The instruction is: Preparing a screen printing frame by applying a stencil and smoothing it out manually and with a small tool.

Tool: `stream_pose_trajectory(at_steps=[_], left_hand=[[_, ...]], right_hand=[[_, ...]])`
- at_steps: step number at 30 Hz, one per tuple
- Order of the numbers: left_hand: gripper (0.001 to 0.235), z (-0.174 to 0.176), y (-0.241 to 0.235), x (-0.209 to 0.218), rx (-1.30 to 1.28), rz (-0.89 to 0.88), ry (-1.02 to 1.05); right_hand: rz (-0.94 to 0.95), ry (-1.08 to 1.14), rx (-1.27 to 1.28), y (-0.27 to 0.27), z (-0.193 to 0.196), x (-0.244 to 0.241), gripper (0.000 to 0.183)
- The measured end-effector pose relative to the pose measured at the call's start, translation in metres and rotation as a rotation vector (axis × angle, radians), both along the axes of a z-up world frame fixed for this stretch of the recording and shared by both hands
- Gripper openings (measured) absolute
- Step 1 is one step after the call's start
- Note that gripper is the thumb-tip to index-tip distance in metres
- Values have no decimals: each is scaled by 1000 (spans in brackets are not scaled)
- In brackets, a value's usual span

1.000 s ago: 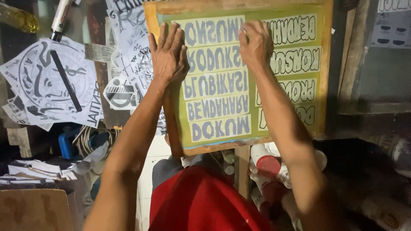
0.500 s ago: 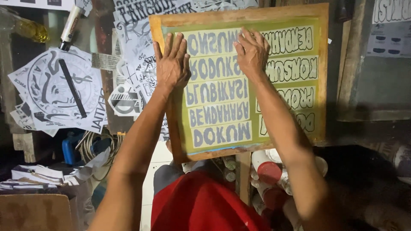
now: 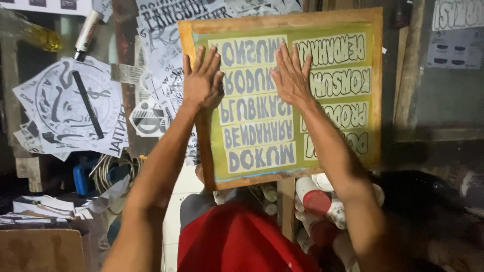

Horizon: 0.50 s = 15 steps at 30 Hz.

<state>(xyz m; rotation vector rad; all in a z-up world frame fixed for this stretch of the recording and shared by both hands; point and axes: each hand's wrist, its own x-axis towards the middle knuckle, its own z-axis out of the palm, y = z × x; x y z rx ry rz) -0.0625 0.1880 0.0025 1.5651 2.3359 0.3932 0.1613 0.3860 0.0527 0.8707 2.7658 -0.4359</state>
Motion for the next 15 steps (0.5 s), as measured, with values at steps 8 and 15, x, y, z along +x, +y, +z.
stream_pose_trajectory(at_steps=[8, 15], left_hand=[[58, 27, -131, -37, 394, 512, -299], [55, 10, -171, 46, 197, 375, -231]], right_hand=[[-457, 175, 4, -14, 13, 102, 61], [-683, 236, -45, -103, -3, 185, 69]])
